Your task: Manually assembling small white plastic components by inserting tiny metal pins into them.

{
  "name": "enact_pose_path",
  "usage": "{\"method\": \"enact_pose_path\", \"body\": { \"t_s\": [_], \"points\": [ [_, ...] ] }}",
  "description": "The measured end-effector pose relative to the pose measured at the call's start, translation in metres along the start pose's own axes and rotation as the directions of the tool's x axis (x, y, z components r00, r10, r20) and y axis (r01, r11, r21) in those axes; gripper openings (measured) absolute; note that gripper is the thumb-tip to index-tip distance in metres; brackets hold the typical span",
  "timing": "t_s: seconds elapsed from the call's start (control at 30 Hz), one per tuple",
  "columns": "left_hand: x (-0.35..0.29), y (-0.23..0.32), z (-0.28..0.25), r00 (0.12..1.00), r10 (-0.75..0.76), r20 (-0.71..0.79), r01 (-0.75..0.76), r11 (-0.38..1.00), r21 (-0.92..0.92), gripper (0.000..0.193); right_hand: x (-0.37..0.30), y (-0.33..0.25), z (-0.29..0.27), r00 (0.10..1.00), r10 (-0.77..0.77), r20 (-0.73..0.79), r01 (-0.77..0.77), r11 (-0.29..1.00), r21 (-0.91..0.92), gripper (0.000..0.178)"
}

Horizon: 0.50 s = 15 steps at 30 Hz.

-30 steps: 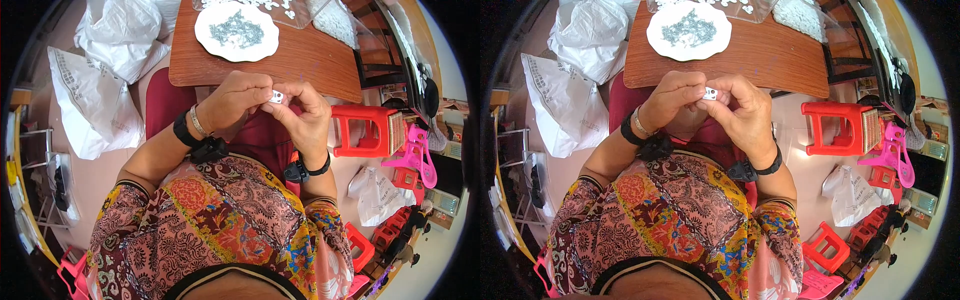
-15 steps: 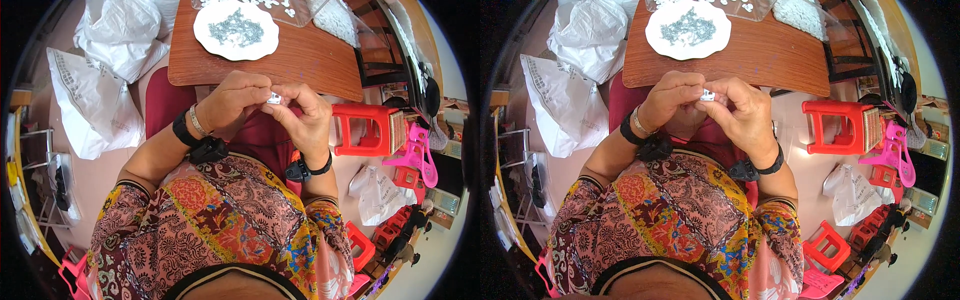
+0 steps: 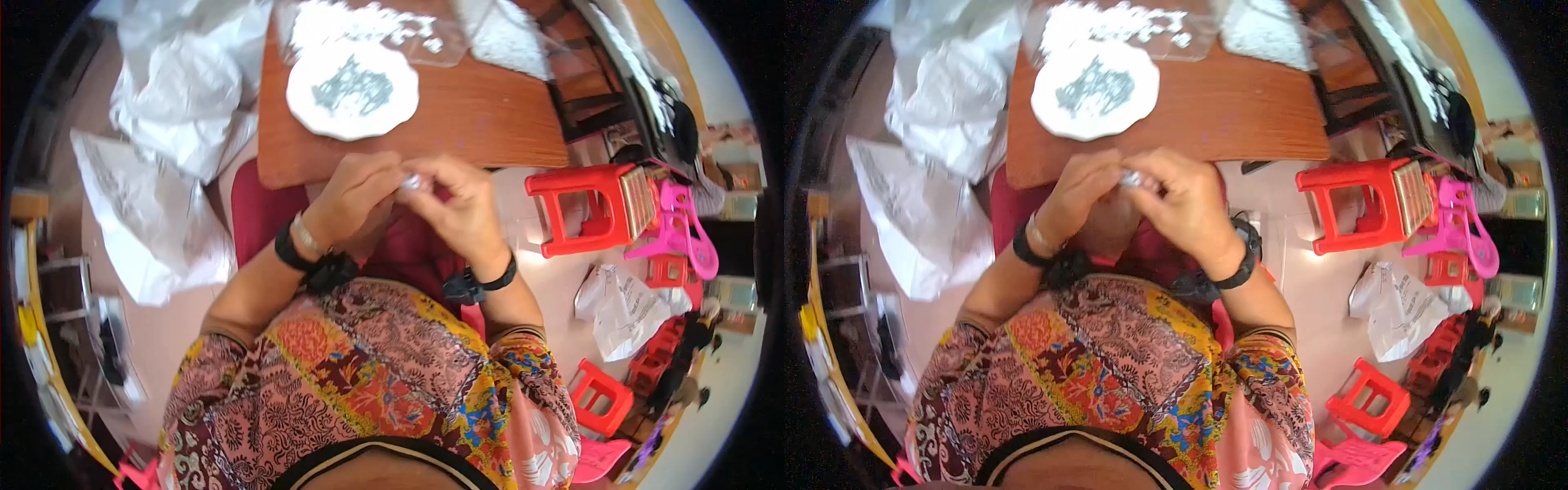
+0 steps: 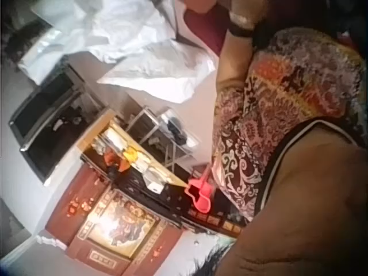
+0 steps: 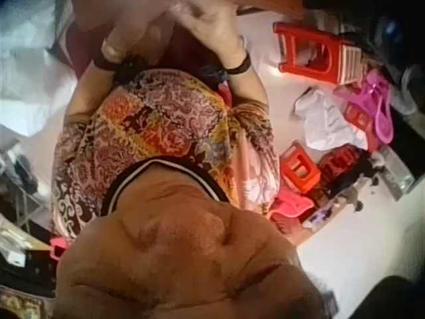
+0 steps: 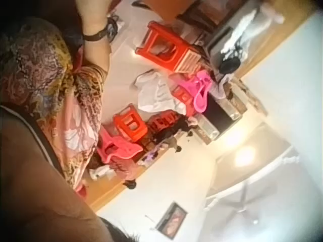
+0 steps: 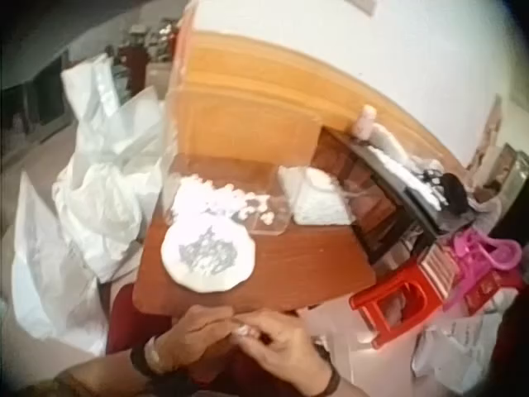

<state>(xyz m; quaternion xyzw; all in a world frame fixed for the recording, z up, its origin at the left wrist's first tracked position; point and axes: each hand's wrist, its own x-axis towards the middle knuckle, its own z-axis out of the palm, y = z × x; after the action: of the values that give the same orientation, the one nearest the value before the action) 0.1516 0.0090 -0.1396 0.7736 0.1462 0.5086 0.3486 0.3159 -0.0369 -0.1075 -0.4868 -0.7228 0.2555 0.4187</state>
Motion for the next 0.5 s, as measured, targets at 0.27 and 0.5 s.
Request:
{"method": "enact_pose_path", "body": {
  "t_s": [0.27, 0.5],
  "points": [
    [-0.003, 0.002, 0.006, 0.817, -0.557, 0.147, 0.576, 0.783, -0.234, 0.018, -0.009, 0.005, -0.008, 0.999, -0.039, -0.026, 0.042, 0.993, 0.11, 0.024],
    [0.025, 0.01, 0.003, 0.663, -0.632, 0.401, 0.736, 0.648, -0.196, 0.02, -0.013, 0.001, -0.029, 0.999, 0.039, 0.002, -0.038, 0.981, 0.192, 0.02]
  ]
}}
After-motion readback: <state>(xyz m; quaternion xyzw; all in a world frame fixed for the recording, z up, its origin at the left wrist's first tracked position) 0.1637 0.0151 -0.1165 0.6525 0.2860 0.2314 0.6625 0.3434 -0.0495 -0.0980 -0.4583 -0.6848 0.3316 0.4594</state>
